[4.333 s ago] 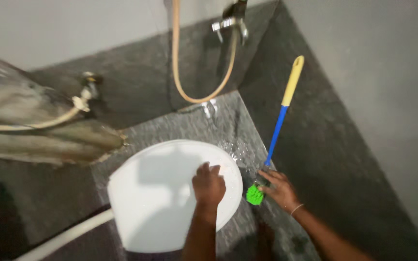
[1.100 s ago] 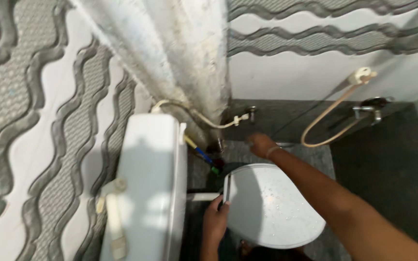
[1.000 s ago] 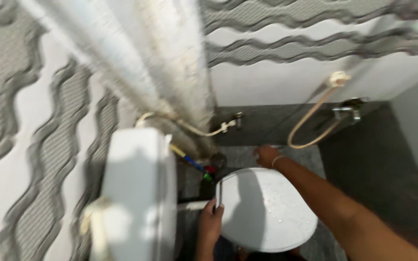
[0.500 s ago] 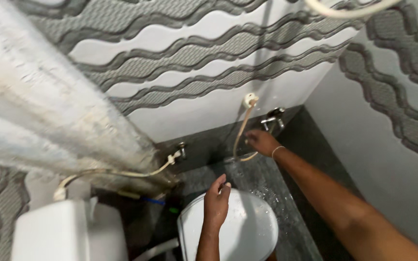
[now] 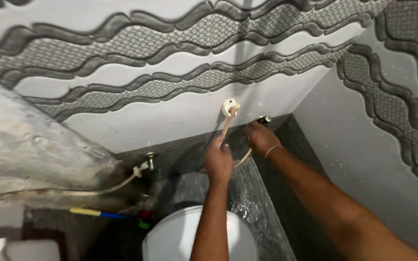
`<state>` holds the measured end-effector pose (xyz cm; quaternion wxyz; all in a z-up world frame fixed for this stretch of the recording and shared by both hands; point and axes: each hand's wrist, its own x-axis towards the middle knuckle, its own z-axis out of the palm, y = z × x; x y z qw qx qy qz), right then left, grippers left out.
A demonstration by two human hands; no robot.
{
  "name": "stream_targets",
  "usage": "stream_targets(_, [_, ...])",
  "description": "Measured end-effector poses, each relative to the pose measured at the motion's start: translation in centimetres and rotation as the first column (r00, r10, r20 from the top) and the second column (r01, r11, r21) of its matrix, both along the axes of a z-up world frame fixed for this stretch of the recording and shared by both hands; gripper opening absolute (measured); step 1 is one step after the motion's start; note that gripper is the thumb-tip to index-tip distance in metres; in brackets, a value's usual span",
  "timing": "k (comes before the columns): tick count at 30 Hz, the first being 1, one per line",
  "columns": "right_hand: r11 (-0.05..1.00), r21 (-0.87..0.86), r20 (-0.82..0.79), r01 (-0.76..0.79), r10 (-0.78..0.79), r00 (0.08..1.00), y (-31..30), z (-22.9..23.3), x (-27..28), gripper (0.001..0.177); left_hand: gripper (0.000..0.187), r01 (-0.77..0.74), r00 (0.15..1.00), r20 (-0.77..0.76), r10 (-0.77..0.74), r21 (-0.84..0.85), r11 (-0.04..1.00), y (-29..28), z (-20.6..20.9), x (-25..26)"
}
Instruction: The person performs maintenance on a toilet by flushing it, cleaning the bowl with a brush, and using a thin tool to clear the water inlet holes inside the rim.
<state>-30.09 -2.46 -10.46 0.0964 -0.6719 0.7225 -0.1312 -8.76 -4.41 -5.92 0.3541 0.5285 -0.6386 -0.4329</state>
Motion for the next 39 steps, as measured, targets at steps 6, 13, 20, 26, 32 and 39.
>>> stream_targets(6, [0.985,0.043,-0.295,-0.167,0.172,0.94,-0.6,-5.3,-1.9,0.052,0.05,-0.023,1.0,-0.006,0.022,-0.287,0.958,-4.4,-4.2,-5.8])
stream_targets(13, [0.953,0.129,-0.476,-0.274,0.302,0.826,-0.3,-5.8,-3.0,0.054,0.031,0.019,0.995,0.099,-0.027,0.077,0.997,-3.4,-1.2,-4.0])
stream_targets(20, [0.934,0.242,-0.548,-0.263,0.355,0.758,-0.9,-4.0,-1.5,0.056,0.028,0.063,0.978,0.192,-0.086,0.123,0.99,-2.9,0.2,-2.7])
stream_targets(26, [0.928,0.184,-0.661,-0.325,0.362,0.658,-0.8,-5.2,-1.5,0.06,0.027,0.091,0.976,0.184,-0.118,0.15,0.985,-2.1,0.4,-1.6])
stream_targets(32, [0.922,0.261,-0.631,-0.285,0.387,0.673,-1.5,-5.6,-2.0,0.059,0.023,0.071,0.953,0.279,-0.115,0.164,0.984,-1.9,0.6,-2.4])
stream_targets(39, [0.925,0.271,-0.561,-0.267,0.377,0.737,-1.6,-5.2,-2.3,0.058,0.021,0.157,0.936,0.292,-0.195,0.149,0.976,-2.9,0.2,-2.0])
